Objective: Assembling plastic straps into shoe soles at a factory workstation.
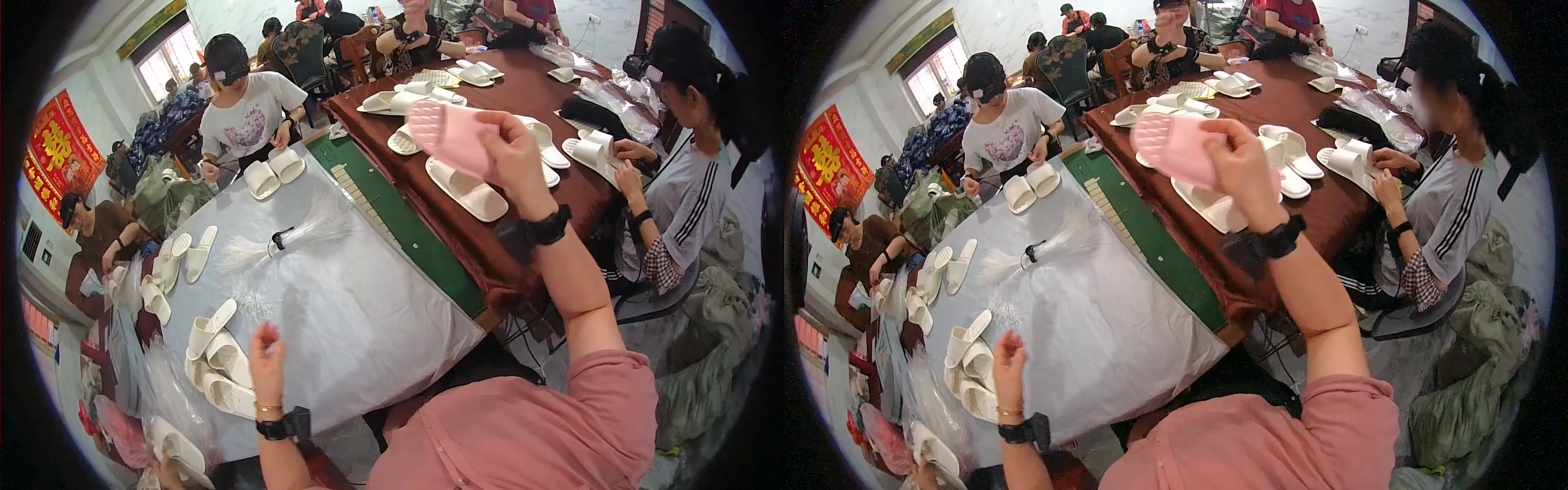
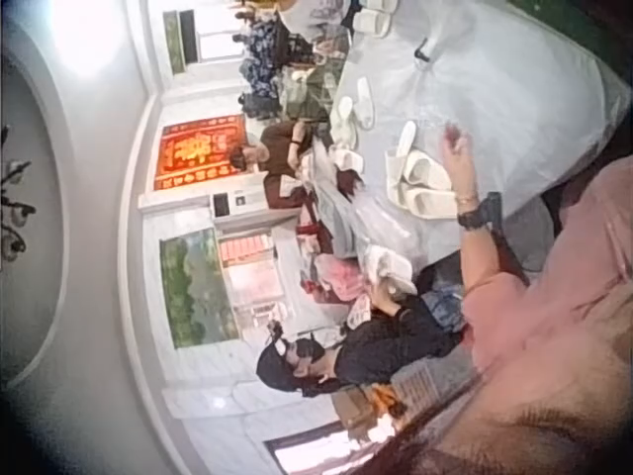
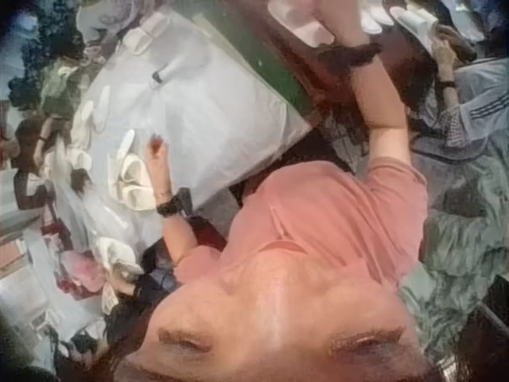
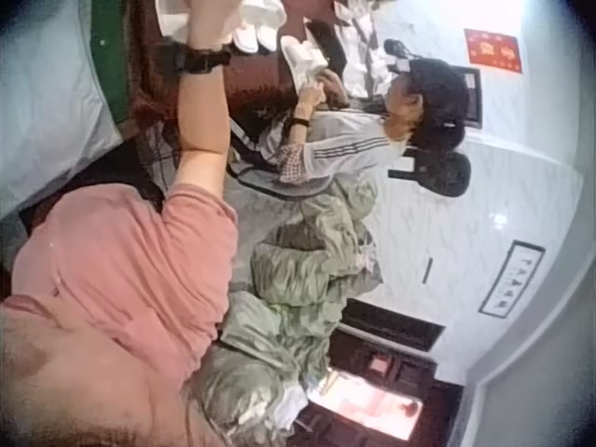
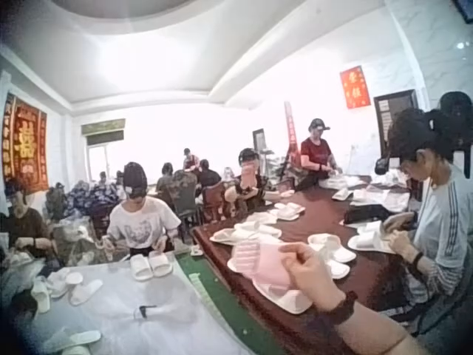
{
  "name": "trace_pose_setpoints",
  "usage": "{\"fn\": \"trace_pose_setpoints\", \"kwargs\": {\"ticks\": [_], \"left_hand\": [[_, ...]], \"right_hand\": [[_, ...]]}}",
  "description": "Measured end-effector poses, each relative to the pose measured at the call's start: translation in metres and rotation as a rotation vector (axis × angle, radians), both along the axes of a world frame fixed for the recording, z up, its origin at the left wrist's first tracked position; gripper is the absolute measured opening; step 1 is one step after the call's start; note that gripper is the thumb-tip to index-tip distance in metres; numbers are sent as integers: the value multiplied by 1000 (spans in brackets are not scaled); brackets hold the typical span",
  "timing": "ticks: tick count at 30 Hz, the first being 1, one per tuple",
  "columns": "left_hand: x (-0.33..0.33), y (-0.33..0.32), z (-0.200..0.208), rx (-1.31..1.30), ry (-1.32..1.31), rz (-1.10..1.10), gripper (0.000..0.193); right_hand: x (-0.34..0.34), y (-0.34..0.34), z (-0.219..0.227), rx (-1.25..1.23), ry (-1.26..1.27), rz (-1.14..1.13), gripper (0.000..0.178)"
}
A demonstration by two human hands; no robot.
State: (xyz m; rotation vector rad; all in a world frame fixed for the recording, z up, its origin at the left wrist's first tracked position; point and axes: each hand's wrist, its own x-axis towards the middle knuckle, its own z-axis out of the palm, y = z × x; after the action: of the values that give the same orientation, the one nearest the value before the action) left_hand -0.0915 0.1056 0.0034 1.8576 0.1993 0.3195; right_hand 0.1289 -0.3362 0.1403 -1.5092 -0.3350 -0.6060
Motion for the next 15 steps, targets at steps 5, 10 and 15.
{"fn": "trace_pose_setpoints", "kwargs": {"ticks": [5,10,15], "left_hand": [[3,-91,10,-660,122,-238,51],[14,-72,-40,-911,251,-33,59],[-3,-59,-62,-712,223,210,60]], "right_hand": [[-72,90,-14,-216,83,614,50],[-116,140,-97,-702,305,1053,44],[-103,133,-158,-689,71,696,25]]}}
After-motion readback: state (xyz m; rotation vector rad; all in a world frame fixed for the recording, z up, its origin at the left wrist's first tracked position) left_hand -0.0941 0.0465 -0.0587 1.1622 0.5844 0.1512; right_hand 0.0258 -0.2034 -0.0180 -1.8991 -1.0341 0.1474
